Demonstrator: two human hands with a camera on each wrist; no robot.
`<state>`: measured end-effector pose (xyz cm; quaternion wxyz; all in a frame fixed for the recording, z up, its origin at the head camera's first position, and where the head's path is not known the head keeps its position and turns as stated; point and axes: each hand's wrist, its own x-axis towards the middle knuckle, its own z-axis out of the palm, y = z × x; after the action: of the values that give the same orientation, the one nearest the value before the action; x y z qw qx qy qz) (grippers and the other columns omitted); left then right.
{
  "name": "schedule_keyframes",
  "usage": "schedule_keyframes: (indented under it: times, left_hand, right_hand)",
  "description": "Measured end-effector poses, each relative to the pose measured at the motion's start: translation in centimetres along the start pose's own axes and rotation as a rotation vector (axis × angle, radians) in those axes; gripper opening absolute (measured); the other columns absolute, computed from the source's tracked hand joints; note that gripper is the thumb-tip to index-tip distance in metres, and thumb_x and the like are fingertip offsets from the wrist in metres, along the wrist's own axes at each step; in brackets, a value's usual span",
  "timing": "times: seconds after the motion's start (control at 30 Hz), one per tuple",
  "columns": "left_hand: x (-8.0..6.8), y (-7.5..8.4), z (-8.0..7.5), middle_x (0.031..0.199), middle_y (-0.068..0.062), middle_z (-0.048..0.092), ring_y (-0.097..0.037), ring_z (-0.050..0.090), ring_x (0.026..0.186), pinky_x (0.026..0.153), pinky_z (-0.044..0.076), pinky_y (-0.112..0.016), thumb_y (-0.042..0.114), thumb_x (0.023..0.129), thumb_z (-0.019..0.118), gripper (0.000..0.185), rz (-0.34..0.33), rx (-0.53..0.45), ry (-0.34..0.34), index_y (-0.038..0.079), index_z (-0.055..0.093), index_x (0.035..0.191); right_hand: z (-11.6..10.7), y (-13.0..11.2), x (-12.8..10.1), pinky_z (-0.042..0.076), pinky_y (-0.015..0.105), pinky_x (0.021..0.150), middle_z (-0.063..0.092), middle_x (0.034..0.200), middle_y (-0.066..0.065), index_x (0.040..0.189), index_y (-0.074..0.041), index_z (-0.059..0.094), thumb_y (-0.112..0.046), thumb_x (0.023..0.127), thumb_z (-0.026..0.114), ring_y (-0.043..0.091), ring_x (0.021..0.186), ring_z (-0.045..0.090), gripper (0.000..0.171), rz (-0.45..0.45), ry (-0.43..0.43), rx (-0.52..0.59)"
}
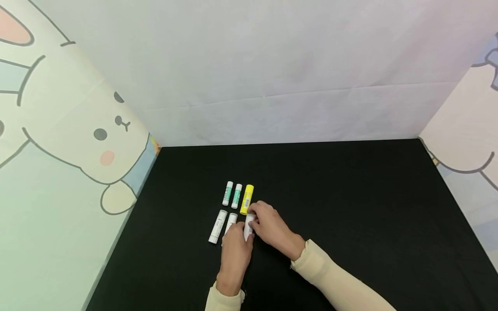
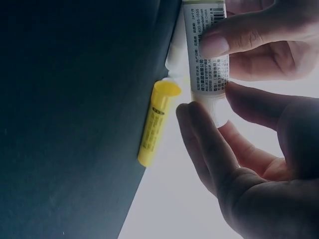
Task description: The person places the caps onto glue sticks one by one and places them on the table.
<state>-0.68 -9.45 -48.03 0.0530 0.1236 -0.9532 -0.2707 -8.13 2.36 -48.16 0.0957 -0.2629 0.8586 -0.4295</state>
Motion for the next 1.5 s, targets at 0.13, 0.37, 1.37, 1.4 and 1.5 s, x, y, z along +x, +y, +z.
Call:
schedule_keyframes:
  times: [0.13, 0.37, 1.37, 1.4, 1.5]
  left_hand:
    - [-0.2, -0.3, -0.2, 0.082, -0.011, 0.067, -0.028, 0.068, 0.070, 0.059, 0.053, -0.041, -0.001, 0.083, 0.086, 0.023, -0.013, -0.009, 0.013, 0.002, 0.065, 0.093]
    - [-0.2, -0.7, -0.2, 0.079, -0.011, 0.063, -0.030, 0.066, 0.066, 0.057, 0.052, -0.041, -0.005, 0.080, 0.086, 0.026, 0.013, 0.026, 0.029, 0.003, 0.063, 0.089]
    - [0.1, -1.1, 0.1, 0.080, -0.016, 0.062, -0.037, 0.068, 0.070, 0.064, 0.056, -0.049, -0.005, 0.076, 0.090, 0.025, 0.046, 0.153, 0.085, -0.003, 0.068, 0.087]
    - [0.1, -1.1, 0.0, 0.080, -0.015, 0.062, -0.037, 0.068, 0.071, 0.064, 0.056, -0.049, -0.005, 0.076, 0.090, 0.025, 0.047, 0.152, 0.085, -0.003, 0.068, 0.087]
    - [0.1, -1.1, -0.1, 0.082, -0.016, 0.062, -0.038, 0.069, 0.073, 0.066, 0.057, -0.049, -0.005, 0.076, 0.089, 0.024, 0.049, 0.153, 0.090, -0.003, 0.068, 0.088]
  right_hand:
    - [0.5, -0.1, -0.1, 0.056, 0.028, 0.072, 0.067, 0.106, 0.010, 0.114, -0.001, 0.071, 0.004, 0.094, 0.075, 0.016, 0.087, 0.065, 0.021, 0.001, -0.003, 0.010]
    - [1.4, -0.2, 0.0, 0.052, 0.026, 0.069, 0.066, 0.102, 0.008, 0.110, -0.002, 0.071, 0.004, 0.094, 0.075, 0.013, 0.083, 0.061, 0.017, 0.021, 0.001, 0.005]
    - [2.7, -0.2, 0.6, 0.049, 0.026, 0.065, 0.066, 0.095, 0.008, 0.103, -0.003, 0.071, 0.001, 0.095, 0.074, 0.015, 0.079, 0.060, 0.010, 0.013, -0.013, -0.091]
    - [2.8, -0.2, 0.6, 0.050, 0.026, 0.065, 0.066, 0.094, 0.008, 0.103, -0.003, 0.071, 0.001, 0.095, 0.074, 0.016, 0.079, 0.060, 0.010, 0.010, -0.012, -0.093]
    - [2.9, -0.1, 0.6, 0.051, 0.027, 0.066, 0.066, 0.095, 0.008, 0.104, -0.003, 0.071, 0.002, 0.095, 0.074, 0.017, 0.080, 0.062, 0.010, 0.003, -0.008, -0.100]
